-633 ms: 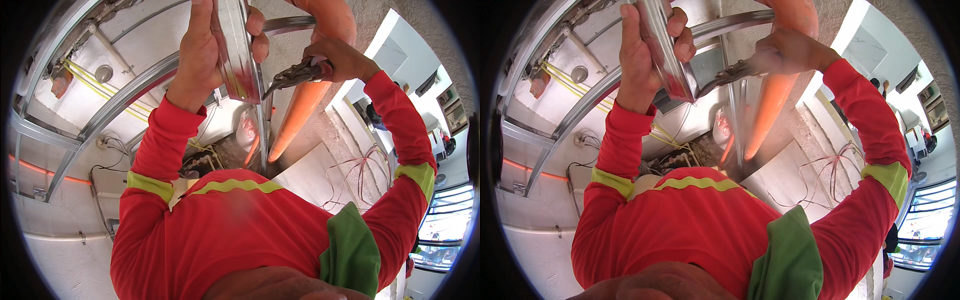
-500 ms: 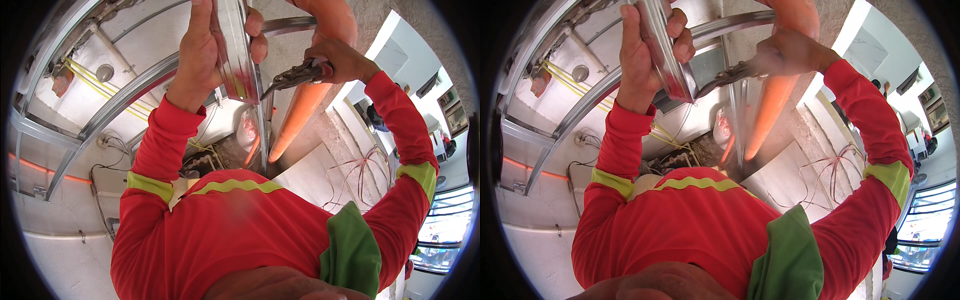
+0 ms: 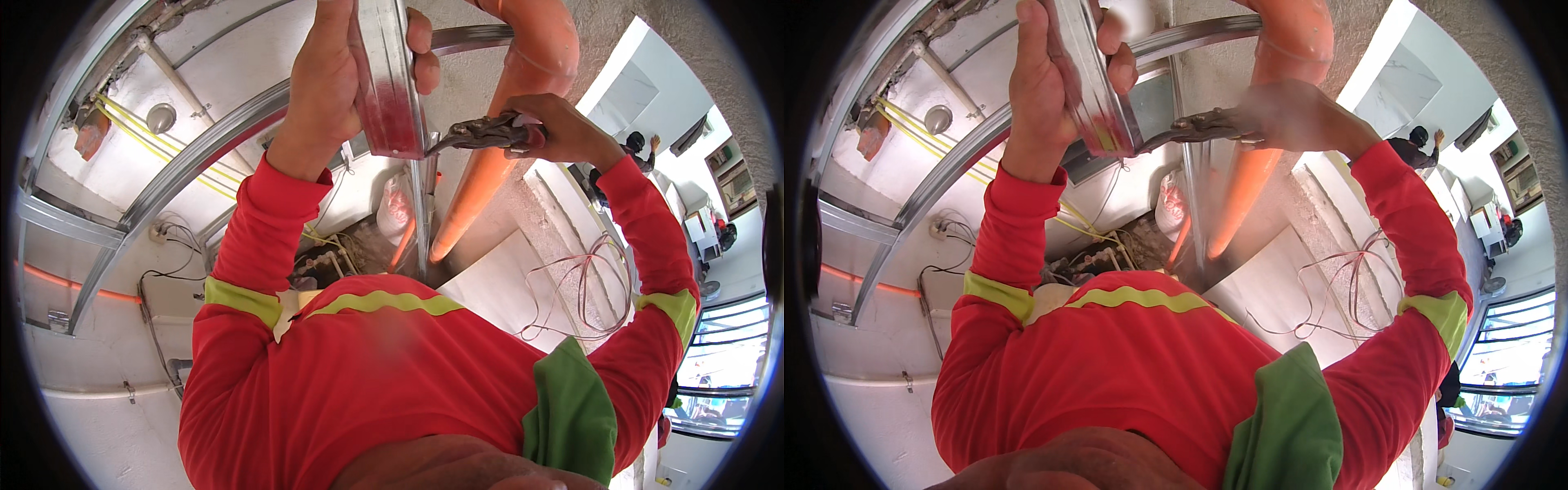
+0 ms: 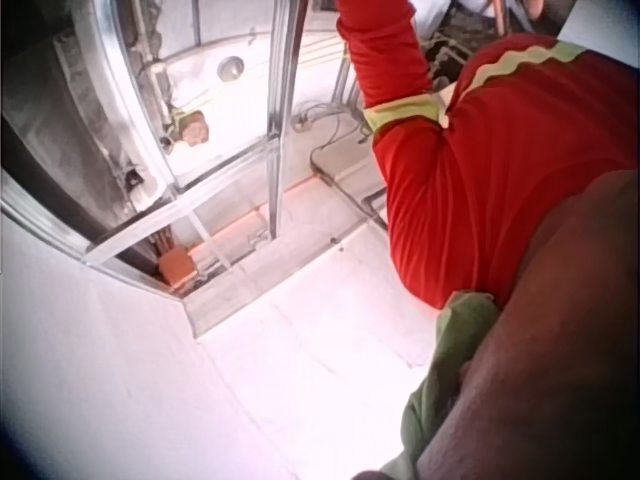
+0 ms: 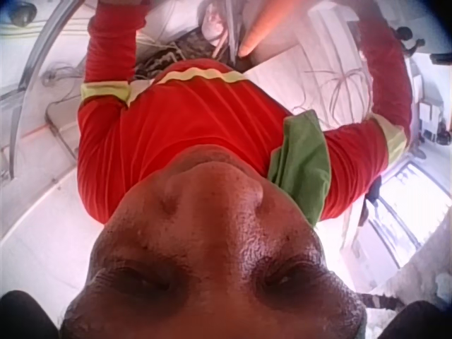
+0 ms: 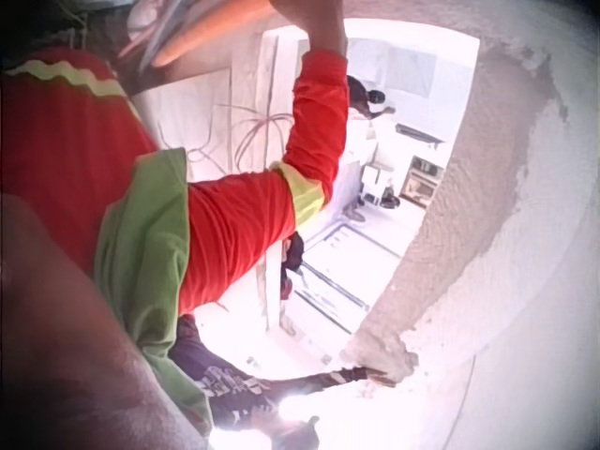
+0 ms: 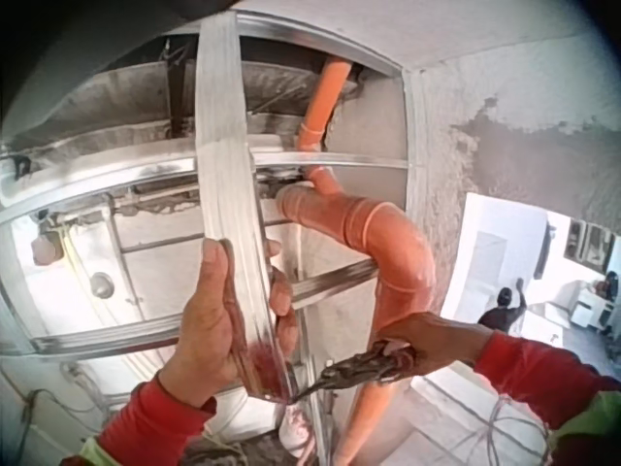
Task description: The person installs a metal ceiling grid by cutting, drilling, and hammering metal studs into place. They use tin snips, a power drill, and a hammer to secure the frame to the ceiling structure.
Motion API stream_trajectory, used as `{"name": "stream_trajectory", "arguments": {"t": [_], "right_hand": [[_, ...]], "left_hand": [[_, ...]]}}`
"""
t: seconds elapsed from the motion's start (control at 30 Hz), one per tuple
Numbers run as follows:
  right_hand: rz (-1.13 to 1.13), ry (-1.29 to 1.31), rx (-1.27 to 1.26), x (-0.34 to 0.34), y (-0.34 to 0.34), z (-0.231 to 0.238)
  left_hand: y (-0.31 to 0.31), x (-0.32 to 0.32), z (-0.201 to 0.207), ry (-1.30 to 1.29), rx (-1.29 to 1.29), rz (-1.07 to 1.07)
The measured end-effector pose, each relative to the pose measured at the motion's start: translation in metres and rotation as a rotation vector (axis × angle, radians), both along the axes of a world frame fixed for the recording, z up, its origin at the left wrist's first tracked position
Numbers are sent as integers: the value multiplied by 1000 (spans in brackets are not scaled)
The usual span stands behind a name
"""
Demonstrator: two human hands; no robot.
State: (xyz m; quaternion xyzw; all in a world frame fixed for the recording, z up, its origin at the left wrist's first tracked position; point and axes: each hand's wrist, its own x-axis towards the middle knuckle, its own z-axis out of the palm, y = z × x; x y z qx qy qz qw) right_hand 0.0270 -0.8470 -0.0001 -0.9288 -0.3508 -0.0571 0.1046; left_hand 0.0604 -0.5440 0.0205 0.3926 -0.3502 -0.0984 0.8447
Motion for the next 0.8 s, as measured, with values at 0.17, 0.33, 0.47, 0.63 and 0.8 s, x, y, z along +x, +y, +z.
{"name": "stream_trajectory", "arguments": {"t": [0.17, 0.33, 0.47, 0.63, 0.8], "right_hand": [[-38, -103, 83, -17, 4, 10], [-120, -253, -19, -37, 3, 13], [-291, -330, -134, -42, -3, 5], [-320, -230, -48, -51, -2, 6], [-234, -135, 37, -61, 17, 18]], "left_hand": [[1, -3, 1, 37, 5, 23], [2, 3, 0, 0, -13, -49], [0, 10, -3, -59, -3, 6], [0, 12, -4, -58, -2, 6], [-1, 12, -3, -23, -18, 0]]}}
